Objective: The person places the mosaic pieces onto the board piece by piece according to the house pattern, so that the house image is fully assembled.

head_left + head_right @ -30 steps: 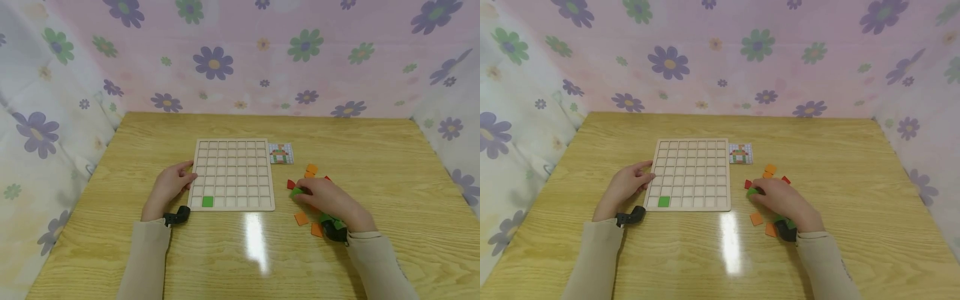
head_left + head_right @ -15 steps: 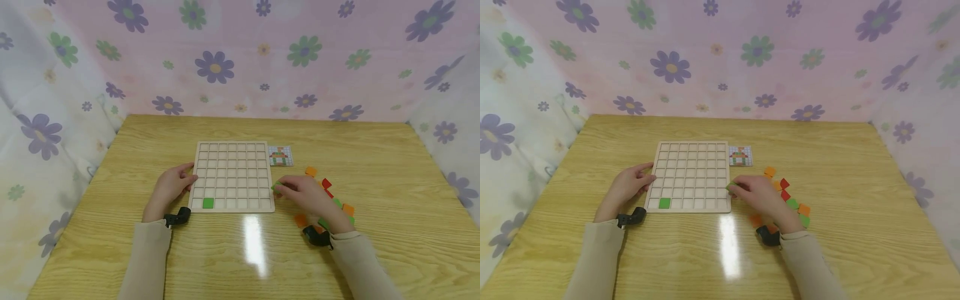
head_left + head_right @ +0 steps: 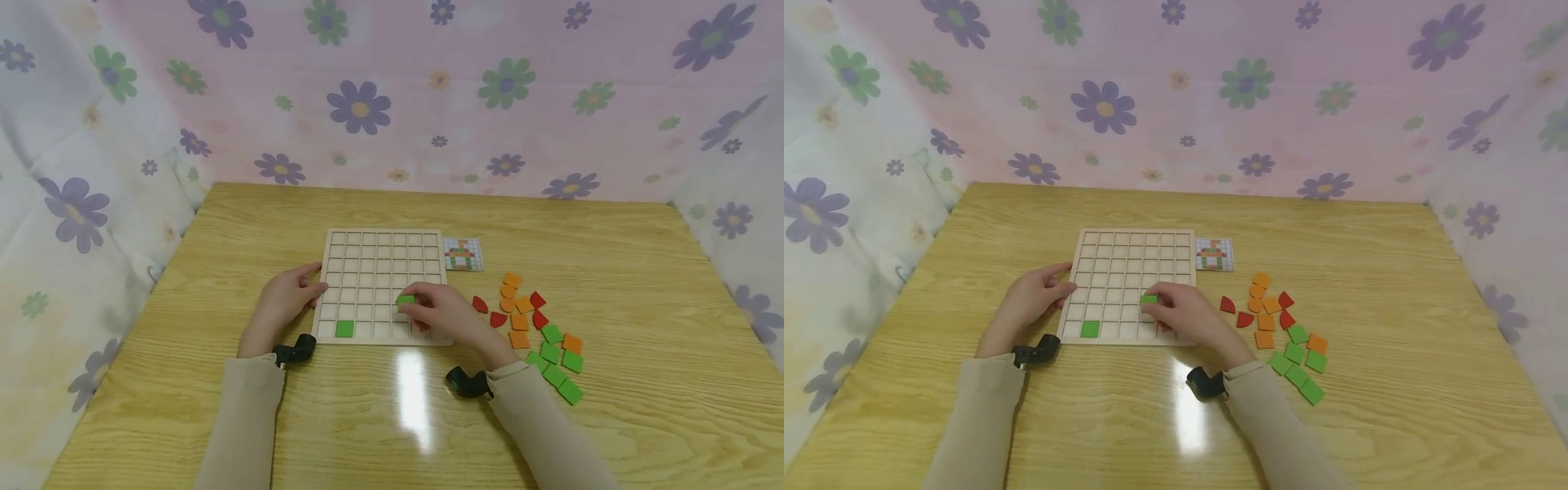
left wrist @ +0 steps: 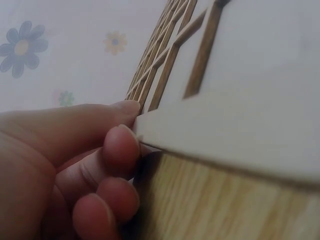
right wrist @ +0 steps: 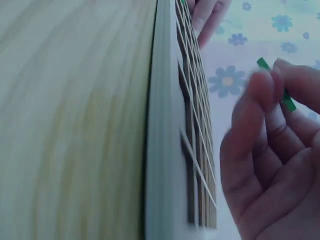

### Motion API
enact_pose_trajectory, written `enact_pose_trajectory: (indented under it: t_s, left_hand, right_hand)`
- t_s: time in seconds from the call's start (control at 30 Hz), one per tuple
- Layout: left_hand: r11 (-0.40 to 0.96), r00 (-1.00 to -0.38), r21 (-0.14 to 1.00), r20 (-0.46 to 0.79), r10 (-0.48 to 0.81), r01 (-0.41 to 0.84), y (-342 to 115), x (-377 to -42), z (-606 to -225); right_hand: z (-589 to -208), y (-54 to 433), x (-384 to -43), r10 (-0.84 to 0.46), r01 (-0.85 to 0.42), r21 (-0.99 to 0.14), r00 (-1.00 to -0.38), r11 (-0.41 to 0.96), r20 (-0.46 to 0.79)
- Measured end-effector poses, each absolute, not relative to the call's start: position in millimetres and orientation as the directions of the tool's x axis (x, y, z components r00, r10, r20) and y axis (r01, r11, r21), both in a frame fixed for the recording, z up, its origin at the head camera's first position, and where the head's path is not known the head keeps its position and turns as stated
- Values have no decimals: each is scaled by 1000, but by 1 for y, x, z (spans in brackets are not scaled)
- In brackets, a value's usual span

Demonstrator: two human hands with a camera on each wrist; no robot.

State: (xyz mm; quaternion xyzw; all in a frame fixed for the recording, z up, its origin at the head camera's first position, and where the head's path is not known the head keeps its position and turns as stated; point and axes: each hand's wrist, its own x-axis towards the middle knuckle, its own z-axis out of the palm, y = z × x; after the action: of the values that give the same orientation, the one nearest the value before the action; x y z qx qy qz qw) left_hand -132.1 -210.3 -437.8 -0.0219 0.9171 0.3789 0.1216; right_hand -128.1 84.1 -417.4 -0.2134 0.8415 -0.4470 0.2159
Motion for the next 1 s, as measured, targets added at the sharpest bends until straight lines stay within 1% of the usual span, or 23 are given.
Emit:
enact_pose_trajectory:
  t_s: [0.5,0.67,0.8,0.9,1.0]
  left_hand:
    - [711,-971,690,-237,47,-134,-209,-133,-439]
    - [712,-970,690,-238,50,-132,-208,-133,-440]
    - [705,-973,697,-226,44,-130,-208,-134,-441]
    - [703,-975,700,-218,41,-128,-208,-134,-440]
    - [712,-976,692,-213,39,-123,-209,-133,-439]
  right_hand:
    - [-427,38,-137,-559,-98,-897,-809,431,-181]
    - [-432,28,-144,-486,-41,-918,-857,394,-170]
    - [-434,20,-148,-402,25,-947,-901,321,-160]
    - [-436,14,-149,-358,25,-950,-923,311,-142]
    - [-440,7,-146,-343,15,-948,-930,318,-130]
